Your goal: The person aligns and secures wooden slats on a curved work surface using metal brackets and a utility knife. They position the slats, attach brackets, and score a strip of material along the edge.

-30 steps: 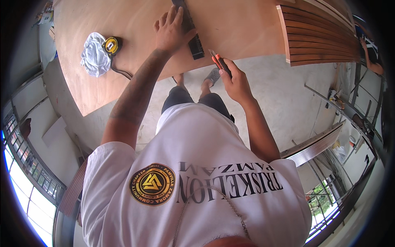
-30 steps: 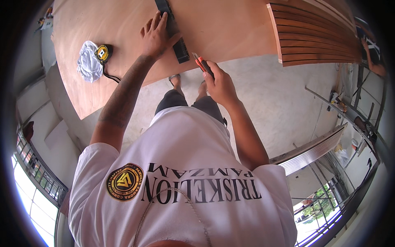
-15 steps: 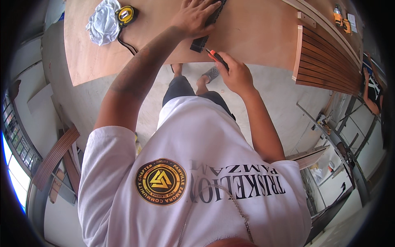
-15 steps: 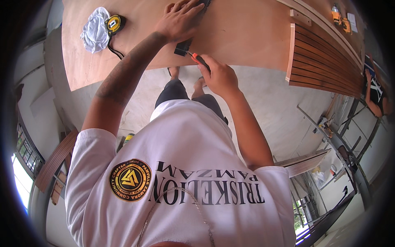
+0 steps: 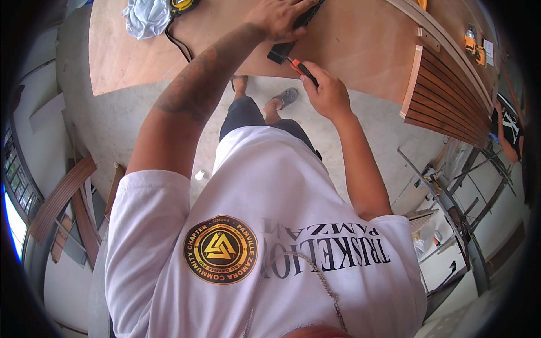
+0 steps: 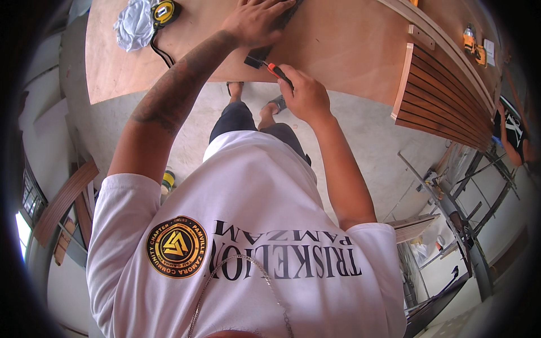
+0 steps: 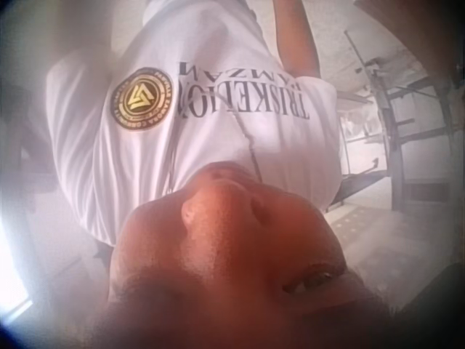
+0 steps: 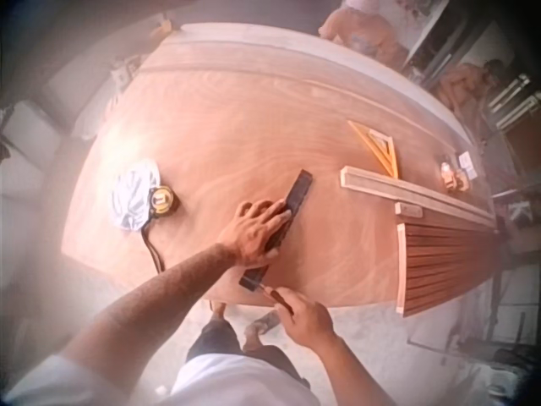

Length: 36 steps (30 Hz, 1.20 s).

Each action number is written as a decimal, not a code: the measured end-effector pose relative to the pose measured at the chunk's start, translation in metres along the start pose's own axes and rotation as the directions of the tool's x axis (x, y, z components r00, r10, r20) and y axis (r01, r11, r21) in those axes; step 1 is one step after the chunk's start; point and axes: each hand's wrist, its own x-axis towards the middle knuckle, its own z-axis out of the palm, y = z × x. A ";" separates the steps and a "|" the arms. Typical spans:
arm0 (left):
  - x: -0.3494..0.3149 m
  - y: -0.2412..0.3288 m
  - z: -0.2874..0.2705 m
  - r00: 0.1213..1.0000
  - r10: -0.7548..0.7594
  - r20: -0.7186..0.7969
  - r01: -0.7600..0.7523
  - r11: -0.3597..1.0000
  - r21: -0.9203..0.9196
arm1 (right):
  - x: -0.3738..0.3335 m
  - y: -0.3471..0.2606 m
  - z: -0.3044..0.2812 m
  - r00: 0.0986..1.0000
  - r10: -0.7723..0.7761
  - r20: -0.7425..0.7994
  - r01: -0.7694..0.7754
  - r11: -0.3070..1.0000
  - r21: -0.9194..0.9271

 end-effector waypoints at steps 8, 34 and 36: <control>0.001 -0.001 0.001 1.000 -0.004 0.006 0.004 1.000 0.008 | 0.003 0.004 0.001 0.999 -0.042 -0.004 0.042 0.999 -0.021; 0.001 0.000 -0.002 1.000 -0.008 0.028 0.008 1.000 -0.002 | 0.005 -0.044 -0.013 0.984 0.109 0.139 -0.039 0.902 -0.429; 0.000 -0.001 -0.001 1.000 -0.002 0.002 0.002 1.000 -0.014 | 0.007 -0.039 -0.014 0.990 0.069 0.127 -0.014 0.921 -0.388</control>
